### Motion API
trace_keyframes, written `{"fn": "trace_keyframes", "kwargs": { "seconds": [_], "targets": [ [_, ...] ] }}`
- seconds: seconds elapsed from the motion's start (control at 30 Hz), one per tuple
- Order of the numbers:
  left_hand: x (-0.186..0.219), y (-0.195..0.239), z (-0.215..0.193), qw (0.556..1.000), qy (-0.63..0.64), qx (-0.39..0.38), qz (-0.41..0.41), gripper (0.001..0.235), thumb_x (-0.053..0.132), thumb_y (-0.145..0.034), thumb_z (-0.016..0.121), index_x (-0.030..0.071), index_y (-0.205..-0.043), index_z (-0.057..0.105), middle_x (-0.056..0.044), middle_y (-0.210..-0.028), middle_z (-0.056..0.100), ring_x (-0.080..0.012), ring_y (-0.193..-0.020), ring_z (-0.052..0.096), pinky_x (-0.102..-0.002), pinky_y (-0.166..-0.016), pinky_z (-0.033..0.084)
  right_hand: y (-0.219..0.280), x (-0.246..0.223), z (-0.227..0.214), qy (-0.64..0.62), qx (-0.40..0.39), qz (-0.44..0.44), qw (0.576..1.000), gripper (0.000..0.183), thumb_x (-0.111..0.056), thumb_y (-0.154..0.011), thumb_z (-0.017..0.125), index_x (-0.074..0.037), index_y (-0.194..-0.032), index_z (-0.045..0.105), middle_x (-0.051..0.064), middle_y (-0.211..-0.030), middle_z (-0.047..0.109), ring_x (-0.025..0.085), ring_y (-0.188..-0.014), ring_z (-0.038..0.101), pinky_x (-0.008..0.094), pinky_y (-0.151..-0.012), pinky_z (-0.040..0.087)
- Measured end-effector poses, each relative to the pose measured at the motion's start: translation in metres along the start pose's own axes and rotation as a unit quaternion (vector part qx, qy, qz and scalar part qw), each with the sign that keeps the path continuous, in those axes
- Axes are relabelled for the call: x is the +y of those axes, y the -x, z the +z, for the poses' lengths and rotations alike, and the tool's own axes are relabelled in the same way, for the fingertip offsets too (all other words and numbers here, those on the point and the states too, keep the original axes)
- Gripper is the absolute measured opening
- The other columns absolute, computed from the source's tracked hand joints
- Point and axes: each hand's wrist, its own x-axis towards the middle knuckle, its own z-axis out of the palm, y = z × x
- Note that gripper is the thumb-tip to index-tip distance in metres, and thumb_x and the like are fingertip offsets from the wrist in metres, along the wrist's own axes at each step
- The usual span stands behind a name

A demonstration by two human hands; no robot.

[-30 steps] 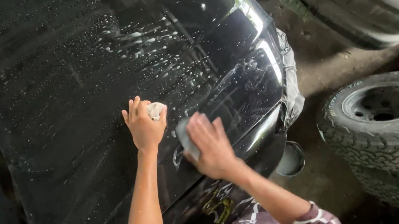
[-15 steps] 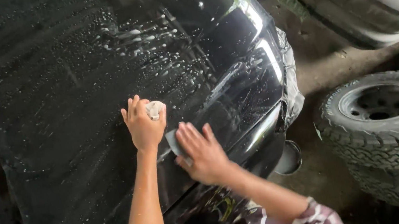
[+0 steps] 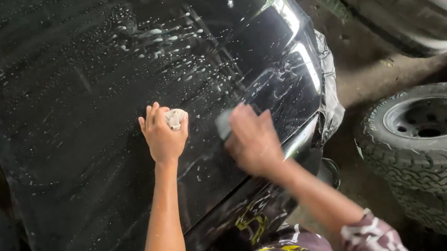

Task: The person scrubs the hood of a black car using a sponge and a cloth. They repeatedly wipe the surface, which is covered in soapy water, and occasionally dip the cloth into a bucket on the floor.

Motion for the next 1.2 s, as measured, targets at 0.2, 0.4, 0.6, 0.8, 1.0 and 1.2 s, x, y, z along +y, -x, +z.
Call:
{"fn": "trace_keyframes", "kwargs": {
  "seconds": [0.2,0.4,0.6,0.8,1.0,1.2],
  "targets": [
    [0.001,-0.001,-0.001,1.0,-0.006,0.007,0.009,0.048,0.03,-0.082,0.083,0.005,-0.118,0.064,-0.024,-0.14,0.061,-0.0426,-0.138,0.05,-0.062,-0.12,0.028,-0.018,0.068,0.046,0.042,0.168,0.055,0.983,0.051,-0.018,-0.094,0.065,0.005,-0.137,0.051,0.025,-0.14,0.05,0.041,-0.128,0.05,0.063,-0.1,0.035],
    [-0.001,0.002,0.0,1.0,0.009,0.013,0.005,0.049,0.031,-0.081,0.083,0.004,-0.118,0.064,-0.022,-0.139,0.061,-0.0416,-0.138,0.05,-0.062,-0.119,0.029,0.012,0.024,0.022,-0.067,0.114,-0.212,0.968,0.034,-0.014,-0.091,0.069,-0.01,-0.122,0.059,0.012,-0.127,0.063,0.034,-0.124,0.055,0.055,-0.096,0.041],
    [0.006,-0.002,-0.002,1.0,-0.03,0.003,0.002,0.045,0.03,-0.082,0.083,0.006,-0.115,0.065,-0.02,-0.139,0.061,-0.0415,-0.138,0.05,-0.061,-0.119,0.029,-0.029,0.107,0.017,0.149,0.047,0.037,0.987,0.029,-0.015,-0.096,0.06,-0.01,-0.125,0.066,0.013,-0.137,0.059,0.028,-0.123,0.056,0.056,-0.093,0.046],
    [0.0,0.003,-0.002,1.0,0.008,0.009,-0.002,0.05,0.03,-0.081,0.083,0.004,-0.12,0.064,-0.021,-0.14,0.06,-0.0417,-0.138,0.05,-0.059,-0.12,0.029,0.009,0.079,0.134,-0.155,0.093,-0.206,0.962,0.054,-0.029,-0.095,0.064,0.0,-0.141,0.056,0.02,-0.141,0.053,0.031,-0.126,0.052,0.055,-0.1,0.048],
    [0.003,-0.002,0.001,1.0,-0.023,0.008,-0.005,0.045,0.028,-0.081,0.083,0.005,-0.115,0.064,-0.022,-0.138,0.061,-0.0419,-0.137,0.05,-0.059,-0.12,0.028,-0.017,0.138,0.084,0.048,0.128,0.046,0.989,0.028,-0.015,-0.106,0.05,-0.01,-0.131,0.062,0.007,-0.128,0.065,0.03,-0.114,0.06,0.056,-0.108,0.041],
    [0.002,0.002,-0.004,1.0,0.021,0.016,-0.01,0.05,0.03,-0.082,0.084,0.004,-0.118,0.063,-0.022,-0.139,0.06,-0.041,-0.137,0.051,-0.058,-0.12,0.03,-0.009,0.068,0.034,0.092,0.18,-0.241,0.949,0.04,-0.005,-0.083,0.056,-0.012,-0.123,0.059,0.008,-0.123,0.065,0.032,-0.12,0.062,0.066,-0.108,0.036]
  ]
}}
